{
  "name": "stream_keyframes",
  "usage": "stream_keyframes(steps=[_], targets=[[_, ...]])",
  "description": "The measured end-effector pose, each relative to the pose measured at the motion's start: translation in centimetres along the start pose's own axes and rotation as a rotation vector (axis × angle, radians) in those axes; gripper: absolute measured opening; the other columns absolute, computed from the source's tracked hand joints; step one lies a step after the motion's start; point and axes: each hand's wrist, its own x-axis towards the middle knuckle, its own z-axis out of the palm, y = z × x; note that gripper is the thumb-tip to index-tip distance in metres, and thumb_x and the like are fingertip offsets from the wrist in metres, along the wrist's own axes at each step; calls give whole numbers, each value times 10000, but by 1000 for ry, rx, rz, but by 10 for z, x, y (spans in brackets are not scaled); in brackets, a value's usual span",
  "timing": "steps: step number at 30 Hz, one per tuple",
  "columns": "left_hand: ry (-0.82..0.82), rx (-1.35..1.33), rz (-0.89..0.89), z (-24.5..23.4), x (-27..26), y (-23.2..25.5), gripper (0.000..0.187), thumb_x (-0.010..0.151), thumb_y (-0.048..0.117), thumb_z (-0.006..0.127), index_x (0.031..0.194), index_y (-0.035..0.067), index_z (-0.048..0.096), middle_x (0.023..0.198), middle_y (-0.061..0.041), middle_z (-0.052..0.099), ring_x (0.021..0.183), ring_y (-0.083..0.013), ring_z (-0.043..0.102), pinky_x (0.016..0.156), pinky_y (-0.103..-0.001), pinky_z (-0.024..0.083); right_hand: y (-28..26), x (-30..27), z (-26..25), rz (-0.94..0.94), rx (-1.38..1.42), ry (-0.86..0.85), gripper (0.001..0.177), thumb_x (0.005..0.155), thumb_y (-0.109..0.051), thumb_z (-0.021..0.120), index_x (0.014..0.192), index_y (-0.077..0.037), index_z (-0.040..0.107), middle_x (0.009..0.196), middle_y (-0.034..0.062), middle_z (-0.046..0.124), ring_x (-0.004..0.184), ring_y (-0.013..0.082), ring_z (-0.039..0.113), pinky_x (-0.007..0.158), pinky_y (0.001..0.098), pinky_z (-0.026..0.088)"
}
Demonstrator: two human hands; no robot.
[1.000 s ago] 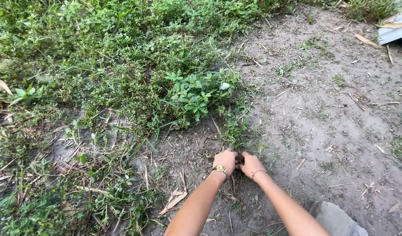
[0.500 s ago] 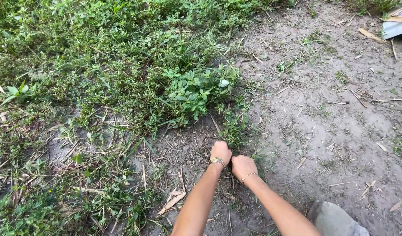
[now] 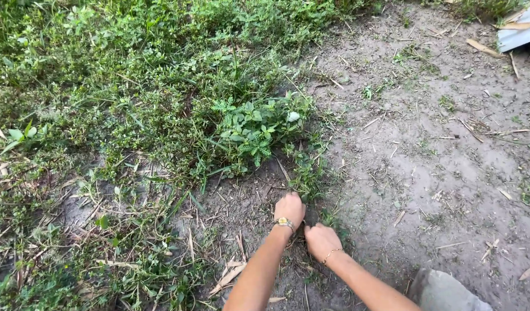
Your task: Manually pulling weeds from the soil in a garden area.
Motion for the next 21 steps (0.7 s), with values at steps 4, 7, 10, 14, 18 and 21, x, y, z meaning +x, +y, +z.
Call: stream_keyframes(steps=[4,7,10,14,18,21], targets=[[-186,-33,-26,-17,5,-12,274,1005,291,644,1068,26,614,993,-137,674,823,-260,699,697,-365,625,18,3,-4,148,-7,-12,208,864,15,633,1040,-82,690,878,91,704,916,196,647,626,338,638],[-70,116,195,-5,8,-27,229,929,162,566,1090,8,621,1020,-178,695,932,-412,737,774,-508,614,34,19,11,141,-98,268,247,939,-306,541,989,-180,748,924,44,756,1062,234,633,893,392,533],[-64,313,386,-16,-10,-13,258,947,108,537,1158,86,684,1133,-153,654,971,-391,733,762,-533,619,29,27,-4,173,-130,233,299,948,-413,556,1022,-183,734,969,44,761,1107,223,614,939,403,490],[102,596,571,44,9,-33,187,895,146,583,955,131,760,935,-147,652,864,-344,674,655,-485,562,46,51,25,113,-296,247,258,895,-399,600,1070,-234,692,880,-3,759,1071,207,618,891,418,440],[-125,440,437,36,-6,-20,255,888,179,552,870,135,802,838,-100,775,819,-310,768,675,-436,608,48,42,19,59,-373,280,241,925,-319,531,1070,-267,716,870,-18,757,1068,215,585,913,441,375],[-198,275,276,19,-21,-17,298,882,244,545,870,78,791,859,-152,776,848,-360,769,721,-462,614,49,50,16,84,-372,316,252,935,-291,521,1086,-257,719,878,15,760,1069,237,584,932,467,352]])
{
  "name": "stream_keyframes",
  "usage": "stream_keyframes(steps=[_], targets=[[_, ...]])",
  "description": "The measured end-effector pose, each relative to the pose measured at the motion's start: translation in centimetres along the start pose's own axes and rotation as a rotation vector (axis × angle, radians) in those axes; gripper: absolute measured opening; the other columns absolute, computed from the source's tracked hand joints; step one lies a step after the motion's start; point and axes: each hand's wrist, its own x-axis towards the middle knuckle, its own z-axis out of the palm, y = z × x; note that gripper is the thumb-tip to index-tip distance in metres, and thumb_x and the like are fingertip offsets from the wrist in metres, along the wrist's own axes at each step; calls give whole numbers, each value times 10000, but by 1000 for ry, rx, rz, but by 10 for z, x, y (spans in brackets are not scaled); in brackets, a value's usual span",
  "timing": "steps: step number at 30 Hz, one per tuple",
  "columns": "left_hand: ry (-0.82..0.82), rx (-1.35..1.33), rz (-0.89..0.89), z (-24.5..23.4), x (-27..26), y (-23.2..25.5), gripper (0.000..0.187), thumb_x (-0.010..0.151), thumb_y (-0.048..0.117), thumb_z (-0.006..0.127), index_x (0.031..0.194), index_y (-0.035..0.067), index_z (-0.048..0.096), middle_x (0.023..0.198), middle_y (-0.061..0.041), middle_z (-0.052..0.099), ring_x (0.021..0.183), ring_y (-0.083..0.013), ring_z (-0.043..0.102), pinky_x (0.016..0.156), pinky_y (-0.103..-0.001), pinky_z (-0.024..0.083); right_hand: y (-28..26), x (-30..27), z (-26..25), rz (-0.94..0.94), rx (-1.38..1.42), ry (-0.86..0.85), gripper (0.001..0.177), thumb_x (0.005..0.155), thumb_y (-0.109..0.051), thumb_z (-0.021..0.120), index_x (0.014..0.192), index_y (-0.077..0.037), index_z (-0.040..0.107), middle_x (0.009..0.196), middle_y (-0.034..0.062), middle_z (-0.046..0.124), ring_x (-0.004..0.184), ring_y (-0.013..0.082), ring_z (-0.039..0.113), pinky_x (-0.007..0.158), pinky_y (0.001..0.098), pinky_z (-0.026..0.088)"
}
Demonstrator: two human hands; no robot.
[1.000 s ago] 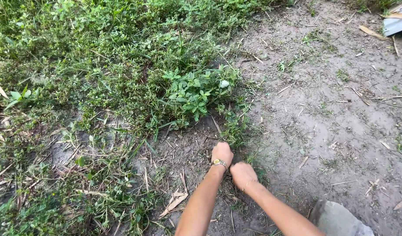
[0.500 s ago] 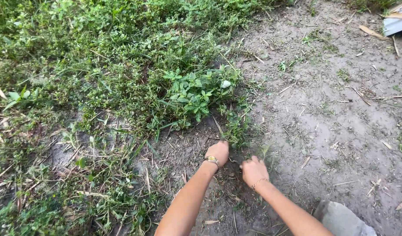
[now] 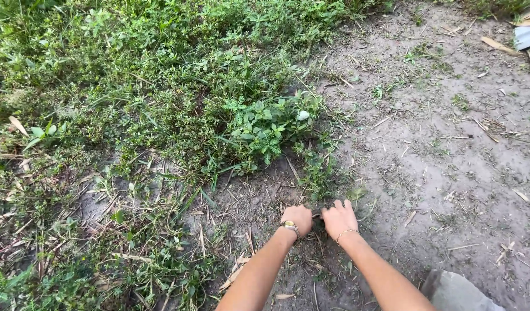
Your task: Manually pulling weeds from the soil in a garden area.
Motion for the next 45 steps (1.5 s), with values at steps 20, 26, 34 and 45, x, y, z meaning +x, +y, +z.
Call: stream_keyframes(steps=[20,26,34,45], targets=[[79,-285,-211,23,-22,8,317,1059,333,579,842,128,686,728,-13,647,609,-112,584,569,-276,532,22,41,-75,-318,-183,-243,231,991,-295,635,1182,-172,677,900,-14,770,996,239,619,1026,473,324],[103,-343,-218,26,-25,10,261,1049,296,595,916,97,700,805,-41,675,648,-129,614,571,-273,562,17,45,-86,-260,-148,-288,140,963,-301,660,1048,-213,728,970,-26,719,1106,233,504,1058,506,305],[38,-277,-188,2,-33,6,289,1078,286,525,937,107,702,891,-65,698,807,-174,633,721,-329,591,18,35,-33,196,547,-579,290,1018,-301,624,851,-81,714,808,49,700,751,166,683,795,319,633],[310,-102,422,-6,-54,1,102,993,163,514,1046,203,591,1000,10,671,1097,-201,657,996,-372,504,-55,-77,-91,440,858,-278,319,787,-161,486,840,-47,779,896,149,788,958,308,759,850,442,607]])
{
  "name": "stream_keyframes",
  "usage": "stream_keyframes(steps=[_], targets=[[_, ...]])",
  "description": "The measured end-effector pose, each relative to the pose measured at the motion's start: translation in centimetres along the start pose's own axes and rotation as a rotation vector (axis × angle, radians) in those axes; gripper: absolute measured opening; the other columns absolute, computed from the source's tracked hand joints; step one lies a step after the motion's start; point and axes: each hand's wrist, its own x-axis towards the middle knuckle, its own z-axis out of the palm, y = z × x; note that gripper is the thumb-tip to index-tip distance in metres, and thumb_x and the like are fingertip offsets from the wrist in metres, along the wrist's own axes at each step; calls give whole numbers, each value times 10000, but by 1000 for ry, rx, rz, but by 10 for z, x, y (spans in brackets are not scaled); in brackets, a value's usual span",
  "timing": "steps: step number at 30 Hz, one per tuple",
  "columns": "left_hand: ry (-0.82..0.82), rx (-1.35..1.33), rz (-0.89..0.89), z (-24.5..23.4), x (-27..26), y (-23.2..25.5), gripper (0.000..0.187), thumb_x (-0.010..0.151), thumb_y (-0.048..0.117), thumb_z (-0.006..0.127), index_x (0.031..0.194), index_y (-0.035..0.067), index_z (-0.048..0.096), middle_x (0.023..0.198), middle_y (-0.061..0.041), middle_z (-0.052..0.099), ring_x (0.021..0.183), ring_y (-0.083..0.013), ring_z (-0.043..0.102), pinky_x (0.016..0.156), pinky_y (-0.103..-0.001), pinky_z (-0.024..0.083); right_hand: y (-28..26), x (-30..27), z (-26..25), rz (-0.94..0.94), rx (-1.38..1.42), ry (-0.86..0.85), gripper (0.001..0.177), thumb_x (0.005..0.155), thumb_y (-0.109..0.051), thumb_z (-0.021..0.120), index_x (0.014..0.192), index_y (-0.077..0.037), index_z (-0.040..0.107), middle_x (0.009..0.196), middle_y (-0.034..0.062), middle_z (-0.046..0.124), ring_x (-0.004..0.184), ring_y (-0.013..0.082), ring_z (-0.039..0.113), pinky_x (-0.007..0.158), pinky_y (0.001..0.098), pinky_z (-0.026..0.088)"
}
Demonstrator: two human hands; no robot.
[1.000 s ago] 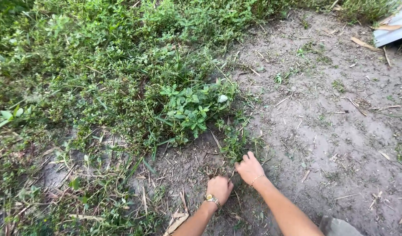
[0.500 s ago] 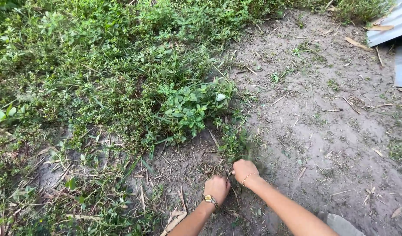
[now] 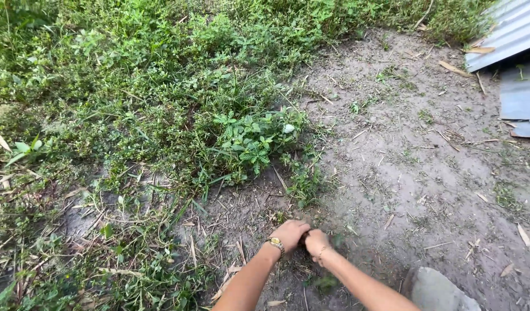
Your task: Manually pulling weeds from the soil in a garden area.
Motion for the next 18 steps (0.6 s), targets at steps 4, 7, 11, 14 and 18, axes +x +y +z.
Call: stream_keyframes(steps=[4,7,11,14,18], targets=[[-33,76,18,25,13,-15,120,996,148,497,1045,233,566,1023,49,699,1103,-159,676,1073,-350,456,31,65,54,-90,18,57,364,888,-158,417,857,-27,755,898,191,770,975,307,747,808,443,598],[-52,-24,59,39,16,-19,110,962,76,503,1012,154,565,1027,-32,713,1089,-241,683,1003,-393,513,25,60,57,-97,61,61,350,887,-188,429,823,-55,747,872,162,771,941,294,743,795,434,582],[-87,-9,76,43,23,-23,106,963,93,496,1005,164,561,984,-55,712,1045,-269,694,936,-420,540,16,57,60,-116,170,55,335,885,-257,458,746,-117,729,812,99,772,864,263,735,767,414,545],[-141,11,113,40,21,-20,117,975,100,483,1009,171,568,965,-49,716,1034,-272,699,917,-421,552,16,52,71,-113,243,51,337,883,-303,476,695,-159,716,772,57,773,813,242,729,749,401,521],[-549,-173,246,-12,-53,1,212,997,194,488,1189,172,574,951,-188,676,973,-386,621,779,-516,499,65,-12,130,-73,338,24,359,881,-372,503,618,-221,696,713,-7,773,737,211,720,721,382,484]])
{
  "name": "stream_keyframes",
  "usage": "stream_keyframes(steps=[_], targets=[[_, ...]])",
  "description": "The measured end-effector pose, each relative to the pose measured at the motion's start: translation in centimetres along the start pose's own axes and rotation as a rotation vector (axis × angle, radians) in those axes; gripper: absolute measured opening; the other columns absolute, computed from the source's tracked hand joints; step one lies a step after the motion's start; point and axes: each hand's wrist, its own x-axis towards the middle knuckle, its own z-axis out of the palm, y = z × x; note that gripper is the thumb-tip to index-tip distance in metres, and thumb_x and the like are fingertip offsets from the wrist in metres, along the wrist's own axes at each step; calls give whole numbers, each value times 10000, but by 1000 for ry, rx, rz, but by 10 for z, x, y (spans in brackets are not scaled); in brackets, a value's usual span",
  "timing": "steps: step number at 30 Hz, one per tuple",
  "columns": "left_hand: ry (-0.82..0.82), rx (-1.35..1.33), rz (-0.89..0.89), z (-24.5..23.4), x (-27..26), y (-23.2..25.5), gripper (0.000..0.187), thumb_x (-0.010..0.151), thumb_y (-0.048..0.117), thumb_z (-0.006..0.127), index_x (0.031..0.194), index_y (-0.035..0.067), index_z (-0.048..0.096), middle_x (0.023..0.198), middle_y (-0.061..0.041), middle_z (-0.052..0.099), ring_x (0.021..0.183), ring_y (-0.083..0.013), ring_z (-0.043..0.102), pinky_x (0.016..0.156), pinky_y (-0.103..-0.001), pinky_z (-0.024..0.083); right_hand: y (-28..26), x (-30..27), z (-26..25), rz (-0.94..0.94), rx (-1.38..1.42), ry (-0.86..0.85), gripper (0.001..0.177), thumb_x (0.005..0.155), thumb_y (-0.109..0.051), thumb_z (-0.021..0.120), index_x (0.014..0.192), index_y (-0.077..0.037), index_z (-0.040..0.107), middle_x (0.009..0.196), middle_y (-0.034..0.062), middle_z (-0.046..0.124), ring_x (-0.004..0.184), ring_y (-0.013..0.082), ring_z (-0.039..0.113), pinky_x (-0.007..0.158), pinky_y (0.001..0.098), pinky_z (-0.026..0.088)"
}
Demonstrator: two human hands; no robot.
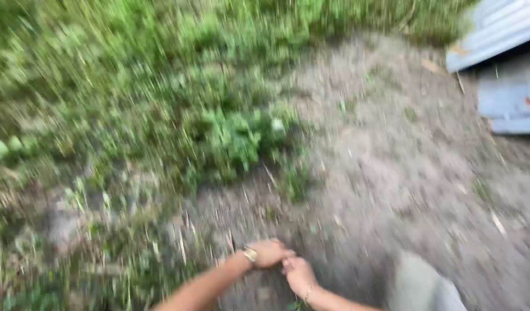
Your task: Manually pulling weeds from the soil in a garden area.
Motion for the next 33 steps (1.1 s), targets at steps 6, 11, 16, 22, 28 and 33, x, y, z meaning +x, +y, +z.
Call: stream_keyframes(steps=[6,11,16,22,28,33], targets=[[-109,250,-298,-41,-70,46,83,995,117,683,1062,68,673,936,-95,671,904,-205,622,864,-364,590,-41,23,38,-272,-90,-188,234,935,-290,522,973,-125,683,995,153,734,886,305,708,796,455,532],[-315,414,-507,-68,-83,7,280,1043,338,615,858,128,634,716,15,543,650,-107,541,707,-292,563,-106,40,-77,-243,-168,-214,408,1029,-397,556,684,-182,527,744,-21,596,698,122,546,702,294,481],[-1299,888,-663,-92,-182,25,249,1000,350,643,956,159,797,702,41,628,690,-130,579,829,-345,521,-19,94,-129,-134,-532,86,224,981,-216,612,901,-15,672,933,166,717,929,297,702,904,448,577],[-1395,825,-1096,-102,-190,-3,488,1032,404,500,1432,129,552,1384,-206,591,1294,-439,490,1113,-571,354,-59,61,-141,157,-719,-243,586,1010,-622,499,793,-88,604,814,54,666,722,225,686,673,384,587],[-574,761,-799,-73,-4,42,384,1049,445,519,797,176,625,670,70,347,583,-72,281,532,-198,293,-47,81,-122,13,-579,-223,373,1038,-280,541,702,-136,612,717,6,660,701,164,659,779,365,615],[-258,550,-156,-39,83,98,636,978,295,600,1565,232,361,1636,-101,316,1478,-312,295,1207,-485,277,-78,85,-149,-51,-64,159,397,1081,-269,541,709,-140,592,612,-56,552,500,60,463,523,198,474]])
